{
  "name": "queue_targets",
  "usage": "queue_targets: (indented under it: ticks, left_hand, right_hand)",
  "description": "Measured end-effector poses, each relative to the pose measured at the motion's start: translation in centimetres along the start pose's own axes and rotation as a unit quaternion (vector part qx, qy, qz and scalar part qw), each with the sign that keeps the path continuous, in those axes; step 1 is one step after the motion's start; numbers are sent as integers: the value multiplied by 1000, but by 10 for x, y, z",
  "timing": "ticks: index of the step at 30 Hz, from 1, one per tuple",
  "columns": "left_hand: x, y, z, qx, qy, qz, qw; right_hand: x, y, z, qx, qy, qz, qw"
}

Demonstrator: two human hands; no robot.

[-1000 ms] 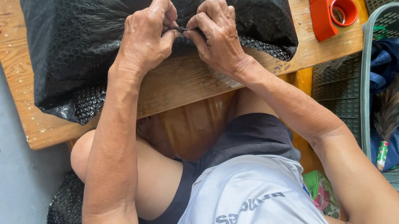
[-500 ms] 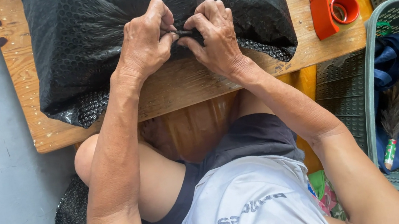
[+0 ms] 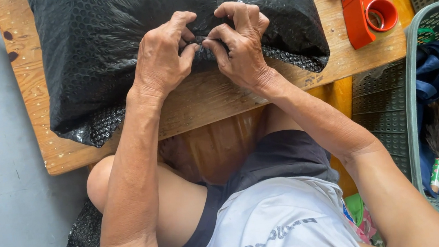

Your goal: The person seals a black bubble-wrapped package on a wooden table. They use a red tape dispenser to apply tape to the package and then press the tape down with their hands to secure it.

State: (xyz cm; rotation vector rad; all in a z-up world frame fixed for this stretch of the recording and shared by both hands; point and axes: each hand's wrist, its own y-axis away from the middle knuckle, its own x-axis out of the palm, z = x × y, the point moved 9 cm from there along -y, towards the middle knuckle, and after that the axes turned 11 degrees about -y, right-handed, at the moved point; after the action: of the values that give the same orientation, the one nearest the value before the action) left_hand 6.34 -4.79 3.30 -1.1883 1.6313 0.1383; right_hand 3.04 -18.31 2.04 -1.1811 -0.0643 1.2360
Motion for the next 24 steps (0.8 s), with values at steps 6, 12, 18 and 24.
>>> queue_targets:
  ticks: [6, 12, 18, 24]
  left_hand:
    - [11, 1, 3, -18, -113, -11, 993]
    - [-5, -3, -4, -32, -245, -70, 966]
    - [-7, -5, 2, -38, -220, -51, 973]
    - [-5, -9, 10, -81, -202, -58, 974]
  right_hand:
    - [4, -2, -10, 32, -6, 0, 999]
    - [-6, -10, -15, 82, -17, -7, 996]
    - [-4, -16, -40, 64, 116, 53, 990]
    - [-7, -21, -43, 88, 58, 40, 994]
